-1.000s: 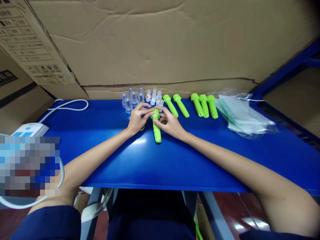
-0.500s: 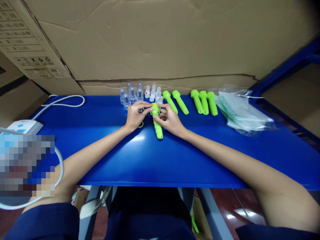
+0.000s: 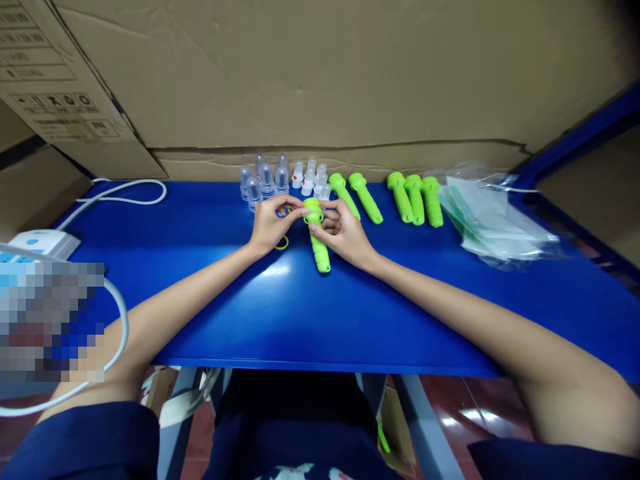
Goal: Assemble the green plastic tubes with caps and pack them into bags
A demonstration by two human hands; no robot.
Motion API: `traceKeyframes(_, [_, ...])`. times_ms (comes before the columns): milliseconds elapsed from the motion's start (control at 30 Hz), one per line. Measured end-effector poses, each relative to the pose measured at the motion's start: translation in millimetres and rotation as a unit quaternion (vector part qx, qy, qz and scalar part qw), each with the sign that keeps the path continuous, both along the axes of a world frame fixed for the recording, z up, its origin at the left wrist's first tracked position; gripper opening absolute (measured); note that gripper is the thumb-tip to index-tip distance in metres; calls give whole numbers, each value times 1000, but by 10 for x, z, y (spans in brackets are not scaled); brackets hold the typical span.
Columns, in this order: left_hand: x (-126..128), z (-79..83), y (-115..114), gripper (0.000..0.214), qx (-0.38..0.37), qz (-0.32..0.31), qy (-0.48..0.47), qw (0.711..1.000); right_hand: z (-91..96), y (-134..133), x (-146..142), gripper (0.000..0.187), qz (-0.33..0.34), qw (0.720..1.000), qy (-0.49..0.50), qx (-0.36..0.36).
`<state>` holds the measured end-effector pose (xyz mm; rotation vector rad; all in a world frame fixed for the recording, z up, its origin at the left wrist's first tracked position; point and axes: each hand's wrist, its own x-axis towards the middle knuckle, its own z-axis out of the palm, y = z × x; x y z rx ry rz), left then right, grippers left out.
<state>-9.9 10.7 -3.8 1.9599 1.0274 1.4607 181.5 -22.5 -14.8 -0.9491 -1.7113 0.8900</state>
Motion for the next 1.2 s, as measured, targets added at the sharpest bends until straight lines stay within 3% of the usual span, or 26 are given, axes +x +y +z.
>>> traceKeyframes(200, [4, -29, 32, 22, -2, -17, -1, 1000, -7, -4, -16, 64, 7, 1000, 0, 5])
traceKeyframes(500, [14, -33, -2, 43, -2, -53, -15, 998, -11, -13, -41, 72, 16, 1000, 18, 4])
traceKeyframes(900, [-19, -20, 2, 37, 13, -52, 2, 999, 48, -60, -45, 83, 33, 999, -1, 6])
traceKeyframes(1200, [-49, -83, 99, 39, -11, -58, 23, 998, 33, -52, -38, 76, 39, 999, 7, 10])
